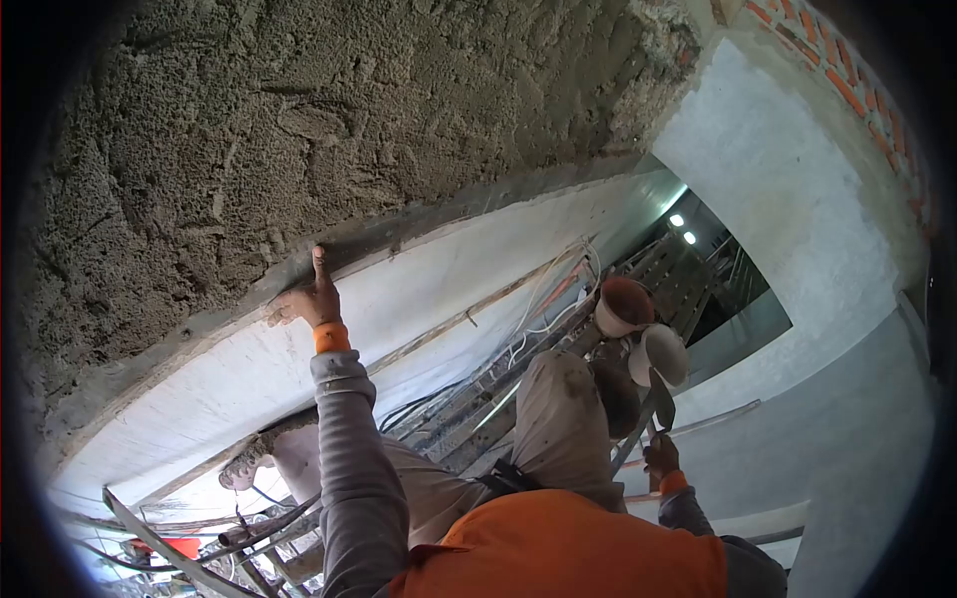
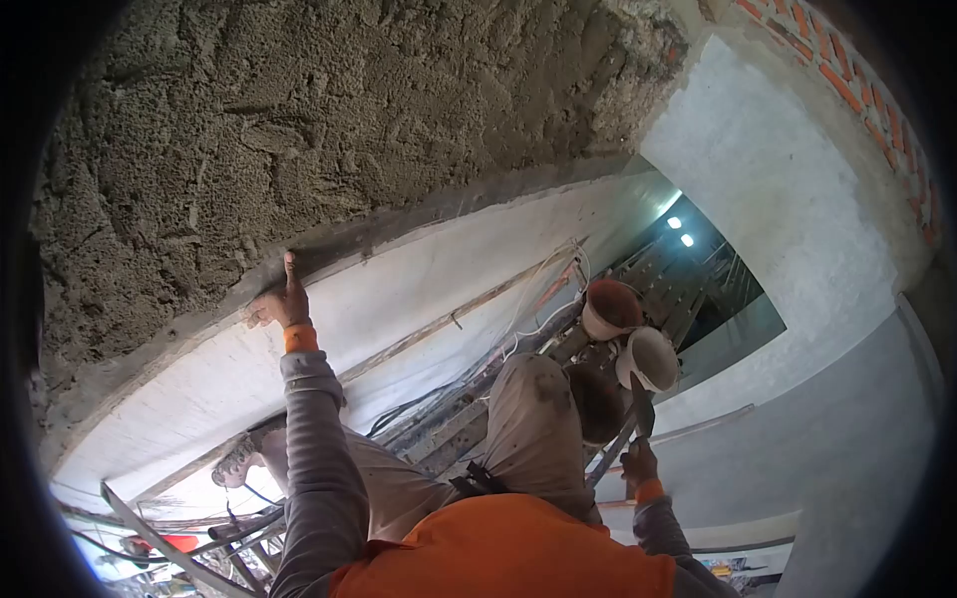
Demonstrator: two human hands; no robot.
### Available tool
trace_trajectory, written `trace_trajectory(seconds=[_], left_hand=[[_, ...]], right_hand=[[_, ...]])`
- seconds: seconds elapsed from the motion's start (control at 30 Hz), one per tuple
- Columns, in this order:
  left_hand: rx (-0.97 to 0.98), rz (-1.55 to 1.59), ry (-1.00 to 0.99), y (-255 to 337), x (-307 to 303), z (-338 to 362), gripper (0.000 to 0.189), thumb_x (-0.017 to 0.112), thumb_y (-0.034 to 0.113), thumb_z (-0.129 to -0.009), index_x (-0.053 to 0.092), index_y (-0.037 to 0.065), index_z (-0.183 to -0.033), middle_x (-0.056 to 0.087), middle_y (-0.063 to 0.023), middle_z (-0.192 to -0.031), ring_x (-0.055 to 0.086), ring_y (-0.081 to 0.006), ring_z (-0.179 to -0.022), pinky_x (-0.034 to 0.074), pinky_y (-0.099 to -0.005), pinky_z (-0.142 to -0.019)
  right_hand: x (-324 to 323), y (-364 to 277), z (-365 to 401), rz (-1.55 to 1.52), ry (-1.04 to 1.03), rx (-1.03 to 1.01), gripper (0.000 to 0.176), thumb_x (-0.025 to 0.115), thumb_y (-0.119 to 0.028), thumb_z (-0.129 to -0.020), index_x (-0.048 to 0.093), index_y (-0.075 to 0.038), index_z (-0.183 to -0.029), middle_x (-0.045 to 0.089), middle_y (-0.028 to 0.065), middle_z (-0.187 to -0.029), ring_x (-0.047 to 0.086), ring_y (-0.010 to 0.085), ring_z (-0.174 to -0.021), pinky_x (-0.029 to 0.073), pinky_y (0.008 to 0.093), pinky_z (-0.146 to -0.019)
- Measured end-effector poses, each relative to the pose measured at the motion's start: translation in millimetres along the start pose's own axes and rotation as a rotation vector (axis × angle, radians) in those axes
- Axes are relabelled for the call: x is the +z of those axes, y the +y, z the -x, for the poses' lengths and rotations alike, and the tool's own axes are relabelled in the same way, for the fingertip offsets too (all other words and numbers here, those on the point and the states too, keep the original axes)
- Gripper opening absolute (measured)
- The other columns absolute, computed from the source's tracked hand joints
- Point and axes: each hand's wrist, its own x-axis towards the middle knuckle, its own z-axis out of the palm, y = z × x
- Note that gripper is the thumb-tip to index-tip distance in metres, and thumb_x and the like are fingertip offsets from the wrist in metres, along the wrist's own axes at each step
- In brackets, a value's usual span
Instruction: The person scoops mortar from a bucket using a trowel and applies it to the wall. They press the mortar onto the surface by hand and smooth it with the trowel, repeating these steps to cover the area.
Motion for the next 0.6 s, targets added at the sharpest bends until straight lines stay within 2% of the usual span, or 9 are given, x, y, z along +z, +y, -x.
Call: trace_trajectory(seconds=[0.07, 0.1, 0.17, 0.27, 0.4, 0.43, 0.5, 0.53, 0.6], left_hand=[[-0.023, 0.046, 0.025, 3, 2, 14, 0.146, 0.058, 0.082, -0.054, -0.006, -0.030, -0.123, -0.010, -0.0528, -0.128, -0.008, -0.0606, -0.126, 0.003, -0.0590, -0.104], [0.040, 0.009, -0.008, 4, -13, -21, 0.146, 0.058, 0.082, -0.054, -0.007, -0.030, -0.123, -0.010, -0.0527, -0.128, -0.008, -0.0602, -0.126, 0.002, -0.0586, -0.105], [0.011, 0.003, -0.095, 3, -11, -13, 0.147, 0.060, 0.081, -0.054, -0.010, -0.030, -0.122, -0.011, -0.0526, -0.128, -0.009, -0.0594, -0.126, 0.002, -0.0577, -0.105], [0.026, -0.013, -0.206, -11, -1, -21, 0.148, 0.061, 0.079, -0.054, -0.012, -0.030, -0.121, -0.011, -0.0525, -0.128, -0.008, -0.0573, -0.128, 0.003, -0.0564, -0.106], [0.069, 0.090, -0.151, -15, 1, -21, 0.148, 0.059, 0.082, -0.054, -0.009, -0.031, -0.121, -0.009, -0.0526, -0.128, -0.002, -0.0556, -0.129, 0.006, -0.0545, -0.107], [0.041, 0.031, -0.105, -10, -1, -18, 0.148, 0.058, 0.083, -0.054, -0.009, -0.031, -0.121, -0.008, -0.0528, -0.128, 0.000, -0.0557, -0.129, 0.007, -0.0537, -0.107], [-0.026, -0.052, -0.072, -2, -5, -13, 0.148, 0.056, 0.084, -0.054, -0.008, -0.031, -0.122, -0.007, -0.0530, -0.128, 0.004, -0.0557, -0.129, 0.009, -0.0522, -0.107], [-0.067, -0.078, -0.084, 0, -7, -14, 0.148, 0.055, 0.085, -0.054, -0.007, -0.031, -0.122, -0.007, -0.0530, -0.128, 0.005, -0.0557, -0.129, 0.010, -0.0515, -0.107], [-0.013, -0.053, -0.181, -14, -4, -29, 0.139, 0.055, 0.082, -0.058, 0.000, -0.024, -0.127, 0.005, -0.0463, -0.132, 0.015, -0.0496, -0.128, 0.018, -0.0474, -0.105]], right_hand=[[-27, -23, 26, 0.403, 0.100, -0.056, 0.049, 0.060, -0.020, -0.076, 0.042, -0.009, -0.121, 0.058, 0.0199, -0.110, 0.055, 0.0370, -0.103, 0.046, 0.0430, -0.086], [20, -29, 47, 0.384, 0.047, -0.106, 0.043, 0.060, -0.021, -0.076, 0.049, -0.007, -0.114, 0.059, 0.0187, -0.108, 0.056, 0.0368, -0.101, 0.046, 0.0433, -0.086], [11, 0, 26, 0.666, -0.011, -0.238, 0.036, 0.060, -0.025, -0.076, 0.056, -0.007, -0.107, 0.059, 0.0181, -0.108, 0.057, 0.0360, -0.098, 0.047, 0.0425, -0.084], [11, 13, 26, 0.545, 0.062, -0.288, 0.031, 0.063, -0.023, -0.074, 0.057, -0.003, -0.096, 0.062, 0.0186, -0.094, 0.060, 0.0351, -0.090, 0.049, 0.0401, -0.076], [7, -9, 39, 0.388, -0.040, -0.174, 0.030, 0.062, -0.028, -0.077, 0.061, -0.005, -0.096, 0.062, 0.0185, -0.099, 0.059, 0.0347, -0.096, 0.047, 0.0425, -0.082], [12, 8, 16, 0.616, -0.108, -0.295, 0.033, 0.061, -0.030, -0.078, 0.061, -0.005, -0.099, 0.063, 0.0193, -0.098, 0.060, 0.0345, -0.095, 0.047, 0.0428, -0.082], [11, 5, 5, 0.588, -0.192, -0.168, 0.036, 0.059, -0.031, -0.079, 0.061, -0.005, -0.103, 0.063, 0.0193, -0.099, 0.060, 0.0341, -0.096, 0.046, 0.0426, -0.084], [11, 7, -3, 0.667, -0.207, -0.212, 0.035, 0.057, -0.031, -0.081, 0.062, -0.005, -0.104, 0.063, 0.0192, -0.100, 0.060, 0.0336, -0.097, 0.046, 0.0425, -0.085], [19, 39, -51, 0.836, -0.225, -0.301, 0.033, 0.052, -0.030, -0.082, 0.063, -0.007, -0.103, 0.063, 0.0187, -0.101, 0.060, 0.0326, -0.099, 0.046, 0.0422, -0.087]])
